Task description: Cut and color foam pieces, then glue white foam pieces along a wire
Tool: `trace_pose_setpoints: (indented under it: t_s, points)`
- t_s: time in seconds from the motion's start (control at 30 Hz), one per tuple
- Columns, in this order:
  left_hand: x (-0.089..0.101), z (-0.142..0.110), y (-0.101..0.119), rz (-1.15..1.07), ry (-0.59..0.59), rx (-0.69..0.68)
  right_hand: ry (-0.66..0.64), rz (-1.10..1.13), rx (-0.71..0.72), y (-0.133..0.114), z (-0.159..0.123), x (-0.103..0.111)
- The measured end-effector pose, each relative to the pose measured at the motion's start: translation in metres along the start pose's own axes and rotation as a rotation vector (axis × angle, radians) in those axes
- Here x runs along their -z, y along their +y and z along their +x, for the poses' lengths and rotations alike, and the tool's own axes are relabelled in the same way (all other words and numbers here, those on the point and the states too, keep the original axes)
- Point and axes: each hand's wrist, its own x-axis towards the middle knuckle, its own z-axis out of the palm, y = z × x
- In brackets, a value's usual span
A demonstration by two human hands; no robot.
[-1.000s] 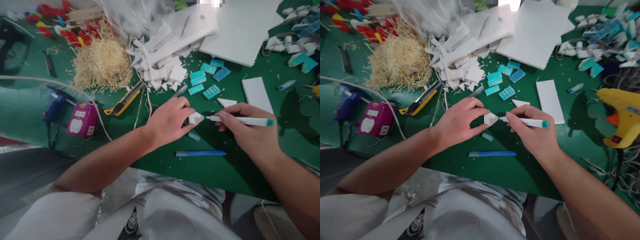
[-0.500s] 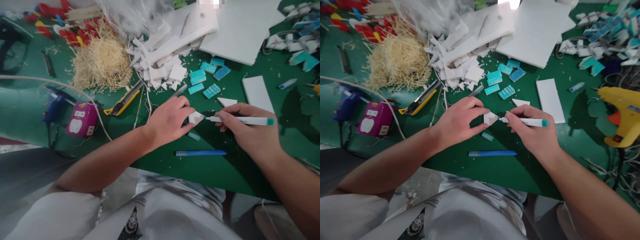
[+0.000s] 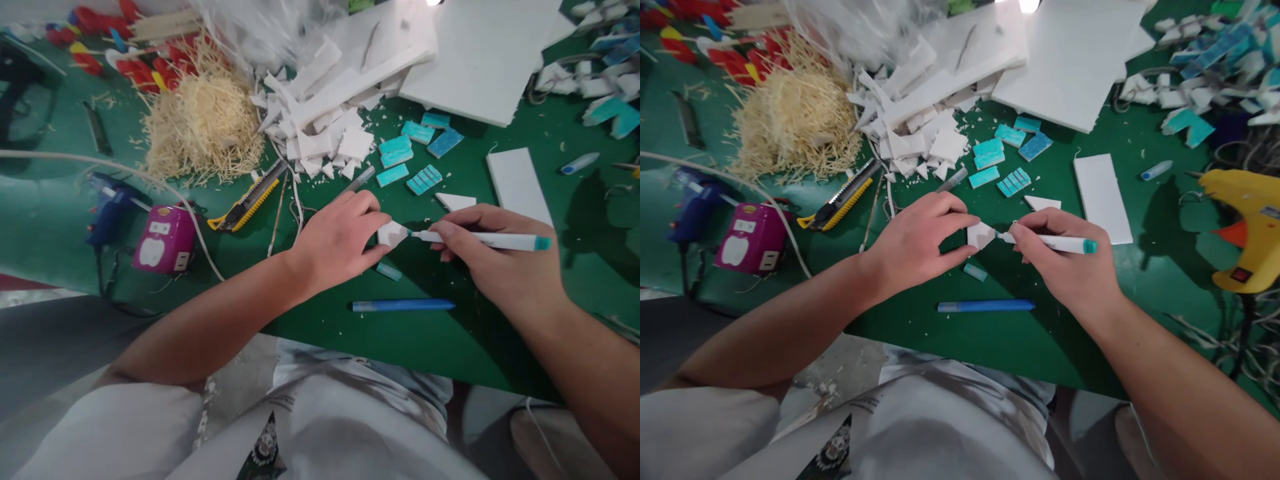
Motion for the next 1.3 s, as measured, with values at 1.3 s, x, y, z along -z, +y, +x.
trace_pose_setpoints:
  t_s: [1.3]
  points:
    - [0.000, 0.002, -0.001, 0.002, -0.015, -0.004, 0.029, -0.033, 0.041, 0.004, -0.002, -0.001]
